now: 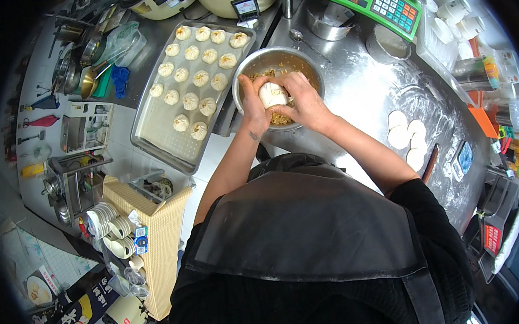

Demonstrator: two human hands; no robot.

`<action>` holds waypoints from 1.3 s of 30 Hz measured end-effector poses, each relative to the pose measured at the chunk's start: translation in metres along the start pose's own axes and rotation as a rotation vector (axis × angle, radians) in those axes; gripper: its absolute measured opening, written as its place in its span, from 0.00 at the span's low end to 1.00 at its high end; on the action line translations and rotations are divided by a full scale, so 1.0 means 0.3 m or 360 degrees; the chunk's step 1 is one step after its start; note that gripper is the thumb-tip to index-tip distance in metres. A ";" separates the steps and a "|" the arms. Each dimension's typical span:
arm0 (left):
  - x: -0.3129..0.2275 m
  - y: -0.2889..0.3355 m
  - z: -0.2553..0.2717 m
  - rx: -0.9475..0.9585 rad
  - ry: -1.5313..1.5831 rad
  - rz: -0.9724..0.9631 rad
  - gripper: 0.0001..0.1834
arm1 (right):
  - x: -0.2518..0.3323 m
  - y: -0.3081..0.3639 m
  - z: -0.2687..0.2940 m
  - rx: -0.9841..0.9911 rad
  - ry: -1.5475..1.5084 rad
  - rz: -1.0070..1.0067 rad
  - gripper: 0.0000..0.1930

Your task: The person fills round dough wrappers with a grainy mixture from a metal bowl, pleats the edges to seal each bun, and places the finished buns on a perforated tray. The person repeats this process for multiple buns.

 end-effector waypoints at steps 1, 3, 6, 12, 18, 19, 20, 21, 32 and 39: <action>0.010 0.007 0.006 -0.0101 0.0035 0.0018 0.48 | 0.000 0.013 -0.011 0.0019 0.0015 -0.0010 0.34; 0.027 0.032 0.019 -0.0015 0.0066 0.0129 0.46 | 0.001 0.043 -0.029 -0.0018 -0.0001 -0.0048 0.34; 0.067 0.075 0.063 -0.0001 0.0059 0.0333 0.44 | 0.001 0.094 -0.070 0.0078 -0.0043 -0.0039 0.33; 0.110 0.112 0.188 -0.0017 0.0102 0.0473 0.41 | -0.178 0.155 -0.104 -0.0181 -0.0275 -0.0578 0.15; 0.065 0.117 0.313 -0.0077 0.0183 0.0396 0.41 | -0.404 0.121 -0.139 0.0046 0.0000 -0.1101 0.09; 0.058 0.119 0.333 -0.0092 0.0205 0.0391 0.41 | -0.412 0.111 -0.152 0.0073 0.0020 -0.1093 0.09; 0.054 0.120 0.350 -0.0104 0.0233 0.0387 0.41 | -0.415 0.102 -0.171 0.0102 0.0027 -0.1106 0.09; 0.049 0.123 0.368 -0.0114 0.0233 0.0382 0.41 | -0.414 0.095 -0.191 0.0130 0.0033 -0.1118 0.09; 0.026 0.121 0.441 -0.0110 0.0285 0.0428 0.39 | -0.443 0.018 -0.466 0.0070 -0.0320 -0.1281 0.10; 0.019 0.096 0.455 -0.0054 0.0303 0.0450 0.38 | -0.481 -0.047 -0.599 -0.0157 -0.0372 -0.1403 0.11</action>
Point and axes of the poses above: each hand's wrist, its own y-axis away from the middle knuckle, its own z-axis out of the back of the hand, x = y × z, the point moved 4 cm from there along -y, towards the middle knuckle, and after that the axes turned 9 degrees about -x, right-handed, at the moved point
